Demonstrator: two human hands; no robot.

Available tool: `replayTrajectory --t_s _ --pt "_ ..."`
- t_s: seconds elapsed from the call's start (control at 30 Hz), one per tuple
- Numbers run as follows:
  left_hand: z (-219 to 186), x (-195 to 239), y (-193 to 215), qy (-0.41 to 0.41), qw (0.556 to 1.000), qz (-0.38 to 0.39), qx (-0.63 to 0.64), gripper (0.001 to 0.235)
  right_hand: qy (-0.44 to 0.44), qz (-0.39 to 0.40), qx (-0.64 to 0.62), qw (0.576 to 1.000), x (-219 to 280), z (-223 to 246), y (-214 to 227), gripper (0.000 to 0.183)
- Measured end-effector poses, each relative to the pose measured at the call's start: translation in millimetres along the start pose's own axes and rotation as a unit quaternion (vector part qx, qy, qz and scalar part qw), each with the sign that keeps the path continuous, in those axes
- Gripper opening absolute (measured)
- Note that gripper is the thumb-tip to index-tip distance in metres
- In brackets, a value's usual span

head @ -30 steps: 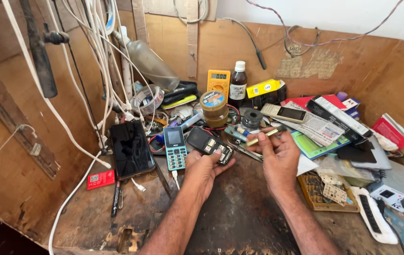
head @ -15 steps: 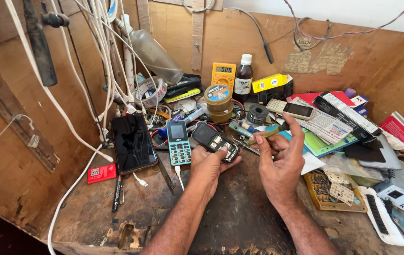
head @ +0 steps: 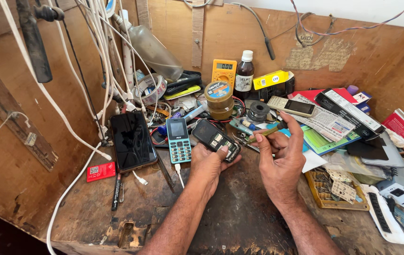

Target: The person disassembles a feature phone, removes the back cover and battery, and uses a small tool to adjust internal components. They then reconnect a charging cable to test the device and reassemble the phone by replacing the battery and back cover.

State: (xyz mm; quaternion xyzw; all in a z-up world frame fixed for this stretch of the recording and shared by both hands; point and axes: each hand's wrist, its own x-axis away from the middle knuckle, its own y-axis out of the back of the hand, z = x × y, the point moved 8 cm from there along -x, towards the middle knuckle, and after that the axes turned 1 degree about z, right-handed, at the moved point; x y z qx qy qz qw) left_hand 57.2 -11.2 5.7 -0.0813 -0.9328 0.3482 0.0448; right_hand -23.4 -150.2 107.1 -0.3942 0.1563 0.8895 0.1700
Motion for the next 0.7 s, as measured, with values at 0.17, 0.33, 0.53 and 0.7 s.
replayTrajectory --t_s 0.17,0.33,0.53,0.7 --pt "1.7 0.2 1.1 0.015 1.0 -0.007 -0.011 0.033 0.011 0.007 -0.017 1.0 1.0 2.3 -1.5 0.058" --pt "1.1 0.3 0.7 0.011 1.0 -0.003 -0.004 0.033 0.017 0.016 -0.015 1.0 0.6 3.9 -6.8 0.057" --pt "4.6 -1.1 1.4 0.0 1.0 -0.007 -0.013 0.032 0.067 0.023 0.078 0.994 2.3 14.8 -10.4 0.057" --pt "4.2 0.8 -0.1 -0.005 1.0 -0.001 -0.017 0.029 0.134 0.033 0.193 0.971 6.0 30.8 -13.9 0.058"
